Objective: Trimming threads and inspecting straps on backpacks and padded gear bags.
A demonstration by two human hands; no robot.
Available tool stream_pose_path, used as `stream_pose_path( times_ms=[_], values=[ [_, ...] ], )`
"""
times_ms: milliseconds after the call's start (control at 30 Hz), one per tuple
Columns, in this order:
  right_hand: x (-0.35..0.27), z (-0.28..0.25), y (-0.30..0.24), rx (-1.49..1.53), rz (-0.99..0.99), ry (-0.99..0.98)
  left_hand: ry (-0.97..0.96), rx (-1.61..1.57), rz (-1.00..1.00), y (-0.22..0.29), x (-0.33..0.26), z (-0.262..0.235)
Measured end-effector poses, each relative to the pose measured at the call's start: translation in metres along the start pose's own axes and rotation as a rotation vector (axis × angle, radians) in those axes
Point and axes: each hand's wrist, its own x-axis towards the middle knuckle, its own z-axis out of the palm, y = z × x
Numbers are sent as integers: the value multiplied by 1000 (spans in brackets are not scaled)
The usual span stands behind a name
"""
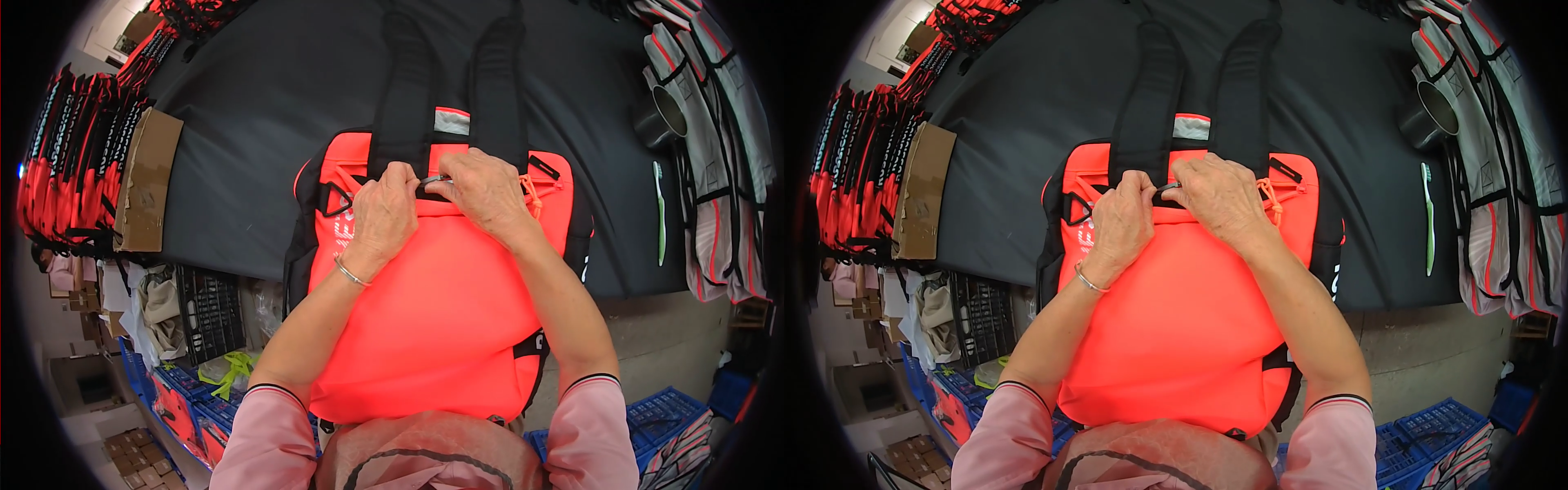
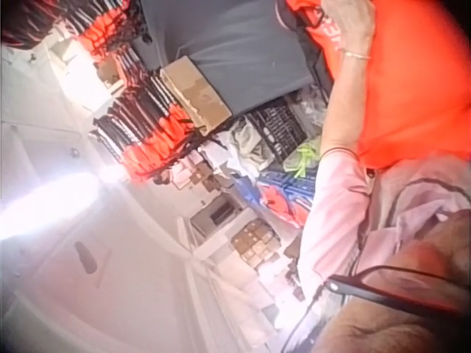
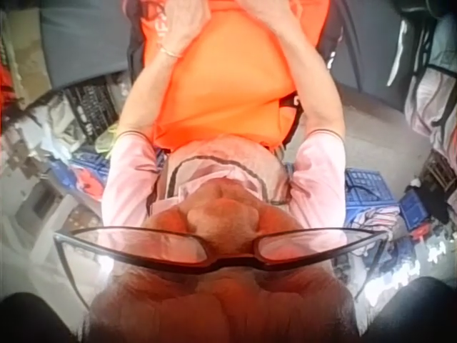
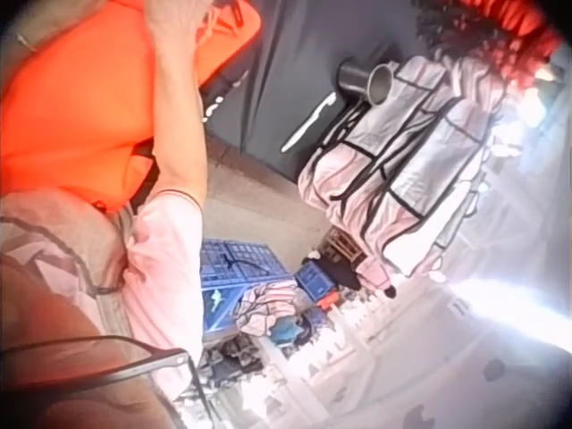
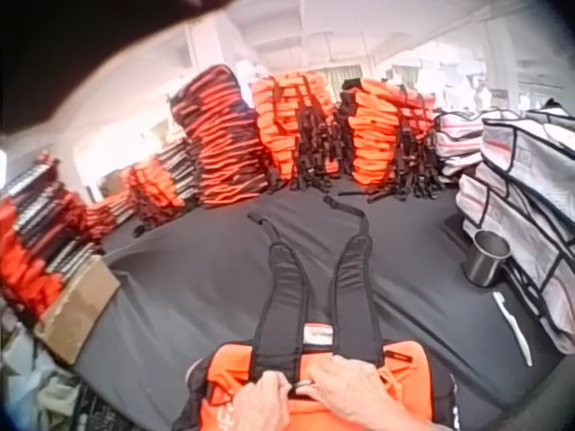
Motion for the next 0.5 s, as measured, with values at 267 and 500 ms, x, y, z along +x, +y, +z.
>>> stream_pose_path(
  times_ms=[267,500],
  values=[
    [2,7,1,-31,-79,14,-7,3,18,-2,1,-1],
    [-4,4,3,-53,24,54,53,-96,322,11,-6,-26]
  ],
)
